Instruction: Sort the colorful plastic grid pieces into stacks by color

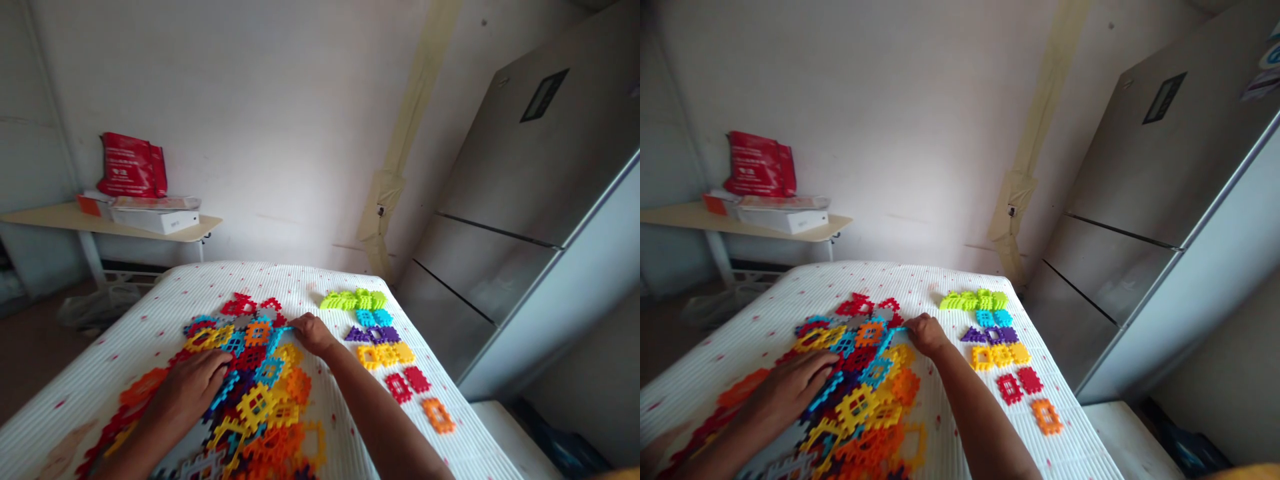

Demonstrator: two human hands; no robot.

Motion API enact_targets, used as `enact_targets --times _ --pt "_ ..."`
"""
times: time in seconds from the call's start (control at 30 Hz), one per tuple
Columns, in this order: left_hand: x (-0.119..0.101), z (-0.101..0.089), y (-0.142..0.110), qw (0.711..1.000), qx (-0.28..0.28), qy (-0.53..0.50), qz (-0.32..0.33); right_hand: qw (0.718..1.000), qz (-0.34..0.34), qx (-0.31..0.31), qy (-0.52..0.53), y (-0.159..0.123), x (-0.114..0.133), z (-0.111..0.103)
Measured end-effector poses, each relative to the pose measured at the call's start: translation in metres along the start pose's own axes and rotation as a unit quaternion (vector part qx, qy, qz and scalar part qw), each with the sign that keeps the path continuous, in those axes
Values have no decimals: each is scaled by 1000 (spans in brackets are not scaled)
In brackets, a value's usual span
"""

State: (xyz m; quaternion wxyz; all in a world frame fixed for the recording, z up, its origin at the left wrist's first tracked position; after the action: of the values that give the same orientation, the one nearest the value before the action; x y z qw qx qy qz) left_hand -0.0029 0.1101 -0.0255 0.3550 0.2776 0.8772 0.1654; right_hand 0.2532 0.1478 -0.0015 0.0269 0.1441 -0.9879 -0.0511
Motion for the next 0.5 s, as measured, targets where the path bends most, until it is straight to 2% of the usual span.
enact_targets --times 0.17,0.23,0.3,0.4,0.5 --pt "-2 -1 1 1000 13 3 -1 994 24 -22 102 -12 -14 -5" --pt "-2 -1 2 1000 14 2 0 983 14 13 180 -21 -18 -7" --pt "-2 -2 2 1000 14 -1 1 974 5 67 215 -30 -20 -10" --pt "-2 -4 4 1000 9 -9 -9 985 16 102 141 -38 -23 -19" --pt "-3 -10 7 1000 1 -6 -24 995 66 79 -14 -40 -23 -26"
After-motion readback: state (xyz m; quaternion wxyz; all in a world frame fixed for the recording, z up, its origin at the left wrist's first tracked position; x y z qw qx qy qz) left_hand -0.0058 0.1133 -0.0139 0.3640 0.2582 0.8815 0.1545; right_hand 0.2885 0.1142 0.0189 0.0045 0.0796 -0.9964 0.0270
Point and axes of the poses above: each hand's wrist, its own y-axis towards the middle knuckle, its own z-axis out of the palm, x = y × z, the point moved 3 cm from there along y, towards the middle knuckle, and after that the axes turned 14 degrees about -y, right-handed, at the moved point
